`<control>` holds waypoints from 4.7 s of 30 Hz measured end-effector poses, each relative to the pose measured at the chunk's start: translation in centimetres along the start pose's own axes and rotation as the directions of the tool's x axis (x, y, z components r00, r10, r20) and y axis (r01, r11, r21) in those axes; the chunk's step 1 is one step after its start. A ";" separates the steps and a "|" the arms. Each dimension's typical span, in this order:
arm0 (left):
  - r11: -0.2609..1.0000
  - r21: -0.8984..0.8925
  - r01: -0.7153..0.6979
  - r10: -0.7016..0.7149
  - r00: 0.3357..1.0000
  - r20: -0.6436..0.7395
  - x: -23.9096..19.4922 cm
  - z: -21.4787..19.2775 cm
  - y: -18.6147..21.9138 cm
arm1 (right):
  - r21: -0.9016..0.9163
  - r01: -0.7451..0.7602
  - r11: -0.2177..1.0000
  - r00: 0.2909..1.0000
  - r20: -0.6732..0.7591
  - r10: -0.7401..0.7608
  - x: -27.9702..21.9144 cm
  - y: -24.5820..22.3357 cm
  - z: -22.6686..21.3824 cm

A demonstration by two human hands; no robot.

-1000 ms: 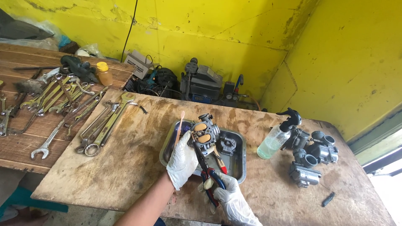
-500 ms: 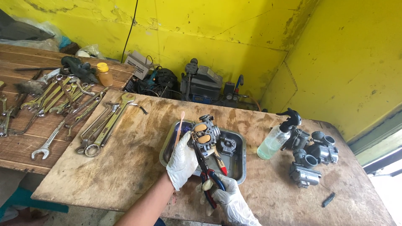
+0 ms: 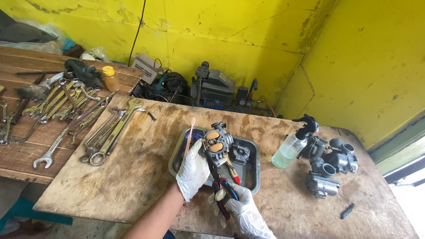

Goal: Disassembling a motorcycle carburetor to inspect and remove the float and needle valve using pliers and a pick.

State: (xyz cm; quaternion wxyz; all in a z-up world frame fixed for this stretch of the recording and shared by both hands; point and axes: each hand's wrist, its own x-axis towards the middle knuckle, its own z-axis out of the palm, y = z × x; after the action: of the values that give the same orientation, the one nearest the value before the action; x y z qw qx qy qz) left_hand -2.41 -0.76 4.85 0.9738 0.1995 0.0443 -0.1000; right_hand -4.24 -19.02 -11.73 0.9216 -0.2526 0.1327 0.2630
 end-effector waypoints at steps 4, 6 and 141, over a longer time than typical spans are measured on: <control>1.000 0.011 0.011 -0.011 1.000 -0.022 -0.9 1.5 0.4 | -0.550 0.569 0.612 0.813 0.486 -0.319 -4.0 0.1 3.4; 1.000 0.014 -0.023 0.023 0.999 -0.035 -0.9 1.4 0.3 | -0.472 0.488 0.734 0.857 0.418 -0.301 -4.6 0.4 3.9; 0.886 -0.103 -0.452 0.441 0.757 0.482 10.2 10.4 -2.3 | -0.490 0.857 0.157 0.430 0.513 -0.743 -4.1 -18.8 26.3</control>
State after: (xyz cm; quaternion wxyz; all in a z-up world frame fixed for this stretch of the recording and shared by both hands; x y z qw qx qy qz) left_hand 7.58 -8.77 12.23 0.9457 0.1817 -0.2552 0.0870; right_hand 5.66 -20.46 19.24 0.7513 -0.5888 -0.2022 -0.2190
